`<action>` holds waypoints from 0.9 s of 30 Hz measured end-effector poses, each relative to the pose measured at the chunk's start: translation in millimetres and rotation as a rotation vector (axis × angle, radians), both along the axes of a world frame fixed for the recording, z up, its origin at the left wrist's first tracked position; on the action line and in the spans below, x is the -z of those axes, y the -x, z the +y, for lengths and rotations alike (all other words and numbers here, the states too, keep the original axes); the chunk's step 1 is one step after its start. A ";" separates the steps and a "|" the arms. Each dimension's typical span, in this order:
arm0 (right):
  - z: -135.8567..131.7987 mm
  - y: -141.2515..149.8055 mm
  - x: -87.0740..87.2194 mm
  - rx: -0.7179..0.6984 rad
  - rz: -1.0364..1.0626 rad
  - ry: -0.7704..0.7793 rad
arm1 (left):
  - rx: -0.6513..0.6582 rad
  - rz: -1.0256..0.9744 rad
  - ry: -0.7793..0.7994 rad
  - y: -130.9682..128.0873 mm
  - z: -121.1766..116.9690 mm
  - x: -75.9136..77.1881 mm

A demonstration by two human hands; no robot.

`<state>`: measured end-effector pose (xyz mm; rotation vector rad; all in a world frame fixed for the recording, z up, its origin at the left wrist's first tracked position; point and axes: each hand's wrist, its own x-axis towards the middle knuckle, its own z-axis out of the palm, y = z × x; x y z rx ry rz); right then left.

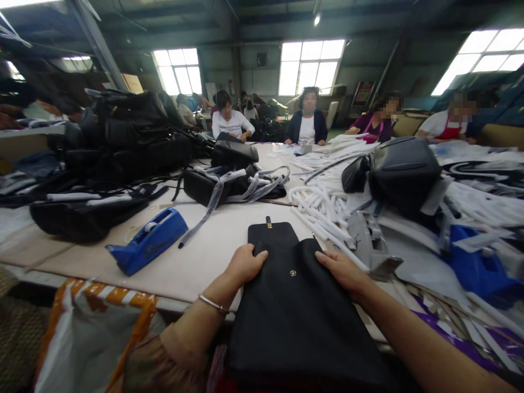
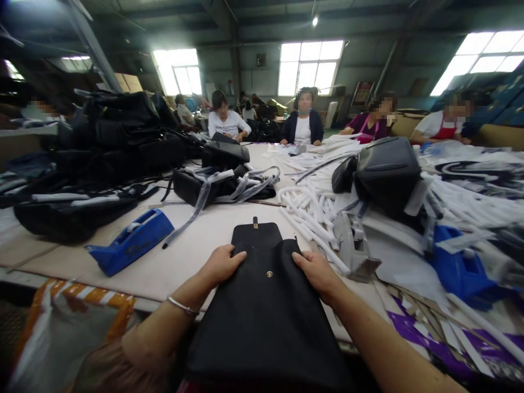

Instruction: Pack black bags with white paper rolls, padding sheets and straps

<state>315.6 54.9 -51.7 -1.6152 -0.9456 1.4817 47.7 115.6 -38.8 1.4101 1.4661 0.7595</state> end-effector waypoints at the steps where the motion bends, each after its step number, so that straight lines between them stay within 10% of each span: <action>1: -1.0 -1.1 7.0 -0.010 -0.058 0.014 | -0.036 -0.040 -0.019 0.3 -4.5 11.2; 8: -10.0 -17.1 50.5 -0.031 0.075 0.113 | -0.304 -0.276 -0.012 33.7 -71.8 50.6; 14: -7.3 -23.6 45.9 -0.044 0.039 0.180 | -0.024 -0.294 0.010 47.2 -128.4 38.8; 27: -3.7 -19.8 34.8 -0.025 -0.190 0.200 | -0.067 -0.048 0.107 28.2 -127.1 19.7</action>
